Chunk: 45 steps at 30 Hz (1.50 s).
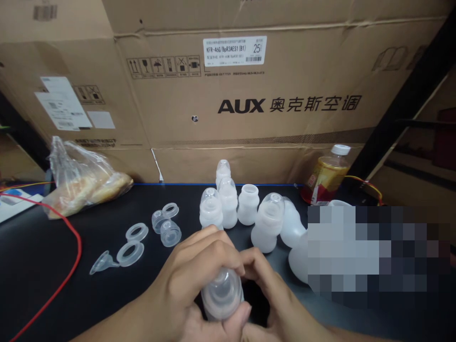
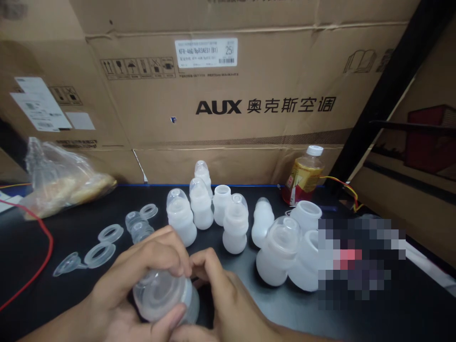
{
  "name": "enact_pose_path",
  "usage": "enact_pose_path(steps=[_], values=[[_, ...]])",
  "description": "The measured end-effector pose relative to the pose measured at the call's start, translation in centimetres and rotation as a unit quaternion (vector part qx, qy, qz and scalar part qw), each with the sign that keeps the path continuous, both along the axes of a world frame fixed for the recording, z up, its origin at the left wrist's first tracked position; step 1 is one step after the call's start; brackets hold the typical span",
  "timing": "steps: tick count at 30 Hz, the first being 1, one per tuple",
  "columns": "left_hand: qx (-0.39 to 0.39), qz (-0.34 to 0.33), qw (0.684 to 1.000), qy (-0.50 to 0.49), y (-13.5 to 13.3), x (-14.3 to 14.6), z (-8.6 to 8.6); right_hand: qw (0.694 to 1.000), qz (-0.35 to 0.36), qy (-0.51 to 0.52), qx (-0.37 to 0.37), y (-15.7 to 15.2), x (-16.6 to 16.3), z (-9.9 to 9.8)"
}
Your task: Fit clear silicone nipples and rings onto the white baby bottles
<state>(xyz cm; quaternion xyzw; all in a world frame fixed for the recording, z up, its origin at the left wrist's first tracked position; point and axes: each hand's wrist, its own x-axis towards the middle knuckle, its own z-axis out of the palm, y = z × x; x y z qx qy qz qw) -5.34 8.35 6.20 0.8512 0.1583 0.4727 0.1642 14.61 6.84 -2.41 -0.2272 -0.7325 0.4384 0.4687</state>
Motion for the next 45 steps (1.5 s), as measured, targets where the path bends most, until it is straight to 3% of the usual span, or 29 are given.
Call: enact_pose_path(steps=[37, 45], values=[[0.018, -0.005, 1.0, 0.01, 0.0, 0.0, 0.2, 1.0, 0.01, 0.026, -0.001, 0.3, -0.3, -0.4], [0.021, -0.009, 0.999, 0.027, 0.6, -0.2, -0.1, 0.999, 0.0, 0.023, -0.046, -0.7, 0.1, 1.6]])
